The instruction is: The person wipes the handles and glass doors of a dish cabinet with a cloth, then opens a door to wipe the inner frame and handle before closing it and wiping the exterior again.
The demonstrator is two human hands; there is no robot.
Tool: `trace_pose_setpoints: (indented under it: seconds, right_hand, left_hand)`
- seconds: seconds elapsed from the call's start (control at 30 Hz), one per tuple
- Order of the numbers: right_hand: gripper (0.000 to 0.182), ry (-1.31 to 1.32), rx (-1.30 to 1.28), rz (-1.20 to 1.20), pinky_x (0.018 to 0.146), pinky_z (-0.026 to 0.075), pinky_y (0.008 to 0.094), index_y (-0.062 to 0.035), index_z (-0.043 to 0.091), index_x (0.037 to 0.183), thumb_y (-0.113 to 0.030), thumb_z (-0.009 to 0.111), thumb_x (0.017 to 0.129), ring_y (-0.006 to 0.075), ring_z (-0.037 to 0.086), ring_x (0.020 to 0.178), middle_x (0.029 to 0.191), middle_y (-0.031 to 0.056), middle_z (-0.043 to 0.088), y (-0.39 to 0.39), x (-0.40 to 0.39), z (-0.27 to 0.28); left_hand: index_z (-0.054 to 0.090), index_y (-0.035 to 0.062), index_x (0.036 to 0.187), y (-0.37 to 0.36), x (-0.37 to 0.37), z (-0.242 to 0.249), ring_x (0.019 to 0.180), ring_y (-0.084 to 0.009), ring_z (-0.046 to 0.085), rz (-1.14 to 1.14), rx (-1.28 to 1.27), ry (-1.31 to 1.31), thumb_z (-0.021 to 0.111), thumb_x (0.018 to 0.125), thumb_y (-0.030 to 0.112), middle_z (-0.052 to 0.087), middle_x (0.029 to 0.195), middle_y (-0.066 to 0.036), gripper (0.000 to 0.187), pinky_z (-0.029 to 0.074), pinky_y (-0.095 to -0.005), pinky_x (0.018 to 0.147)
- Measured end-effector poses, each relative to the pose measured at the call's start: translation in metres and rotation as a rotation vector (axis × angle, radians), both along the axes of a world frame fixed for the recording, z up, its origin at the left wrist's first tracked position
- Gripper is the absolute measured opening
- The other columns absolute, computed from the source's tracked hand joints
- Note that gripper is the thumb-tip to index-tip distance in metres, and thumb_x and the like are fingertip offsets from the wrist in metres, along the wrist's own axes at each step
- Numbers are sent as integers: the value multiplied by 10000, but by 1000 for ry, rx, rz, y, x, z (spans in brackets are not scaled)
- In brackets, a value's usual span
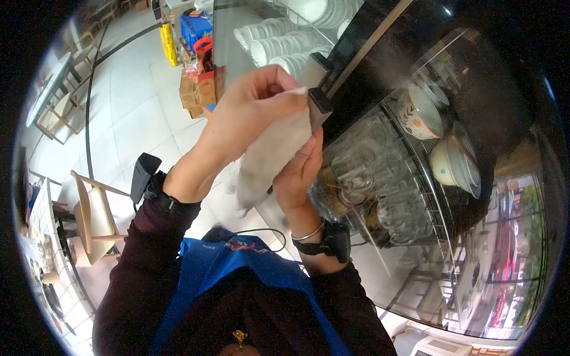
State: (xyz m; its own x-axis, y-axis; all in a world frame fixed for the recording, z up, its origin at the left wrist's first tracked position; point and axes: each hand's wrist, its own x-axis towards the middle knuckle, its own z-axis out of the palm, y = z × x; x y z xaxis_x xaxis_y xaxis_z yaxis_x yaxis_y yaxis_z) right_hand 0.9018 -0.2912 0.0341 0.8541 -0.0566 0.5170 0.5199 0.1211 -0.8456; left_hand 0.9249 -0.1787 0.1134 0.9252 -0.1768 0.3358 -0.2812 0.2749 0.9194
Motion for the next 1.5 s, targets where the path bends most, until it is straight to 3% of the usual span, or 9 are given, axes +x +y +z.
trace_pose_setpoints:
  seconds: [0.33, 0.47, 0.53, 0.77, 0.87, 1.03, 1.13, 1.33, 1.5]
  right_hand:
    - [487, -8, 29, -3, 913, 379, 318, -47, 283, 1324, -358, 346, 955, 178, 455, 1085, 1251, 94, 425, -2, 1, -5]
    - [423, -50, 15, -63, 853, 403, 288, 26, 362, 1232, -295, 273, 971, 174, 503, 1001, 1126, 134, 512, -1, 2, -5]
    - [420, -56, 25, -73, 856, 402, 288, 26, 367, 1232, -291, 273, 972, 177, 503, 1005, 1131, 139, 512, 0, 6, -3]
    - [415, 4, 98, -82, 849, 404, 287, 29, 395, 1212, -286, 266, 974, 180, 512, 993, 1104, 136, 532, 4, 3, 4]
    - [410, -15, 31, -69, 846, 404, 288, 30, 401, 1205, -282, 270, 973, 180, 513, 991, 1096, 135, 536, 3, -6, 4]
    - [404, -40, -17, -106, 856, 392, 283, 38, 401, 1196, -270, 260, 976, 168, 495, 993, 1096, 138, 524, 1, 0, 0]
    - [410, -81, 77, -1, 879, 380, 285, 31, 397, 1212, -277, 264, 976, 169, 487, 1016, 1130, 120, 505, -2, 19, 6]
    - [437, -69, 63, -24, 846, 406, 290, 19, 407, 1215, -318, 270, 972, 164, 498, 996, 1113, 106, 520, 7, -3, 9]
    - [430, 3, 91, -8, 833, 410, 285, 16, 426, 1198, -315, 272, 971, 165, 505, 973, 1086, 106, 532, 1, 3, 4]
  left_hand:
    - [548, 34, 873, -9, -12, 6, 695, -18, 497, 83, -97, -120, 627, 813, 99, 557, 755, 23, 118, 391, -166, 603]
    - [548, 6, 812, -18, -7, -9, 620, -42, 519, 147, -153, -158, 621, 805, 103, 580, 670, -19, 121, 410, -186, 542]
    - [542, 6, 828, -14, -9, -12, 599, -40, 506, 231, 22, -144, 621, 802, 94, 576, 660, -17, 121, 403, -192, 530]
    - [537, 33, 876, -9, -9, -32, 694, -3, 480, 103, -78, -90, 600, 835, 61, 553, 790, 29, 80, 394, -166, 585]
    - [543, 13, 818, -12, -12, -14, 614, -44, 485, 262, -105, -155, 622, 795, 78, 550, 674, -22, 105, 391, -211, 531]
    - [541, 18, 807, -21, -10, -30, 591, -169, 543, 538, 158, -469, 608, 778, 53, 547, 698, -79, 80, 418, -258, 520]
    - [535, 16, 863, -19, -1, -50, 658, -126, 547, 513, 305, -540, 588, 801, 17, 562, 800, -73, 81, 421, -225, 556]
    - [535, 10, 853, -12, -12, -17, 652, -163, 570, 525, 253, -651, 596, 780, 5, 558, 794, -85, 95, 460, -253, 588]
    - [541, 19, 851, -19, -16, -37, 651, -171, 576, 533, 279, -598, 594, 785, 13, 559, 787, -76, 85, 463, -253, 589]
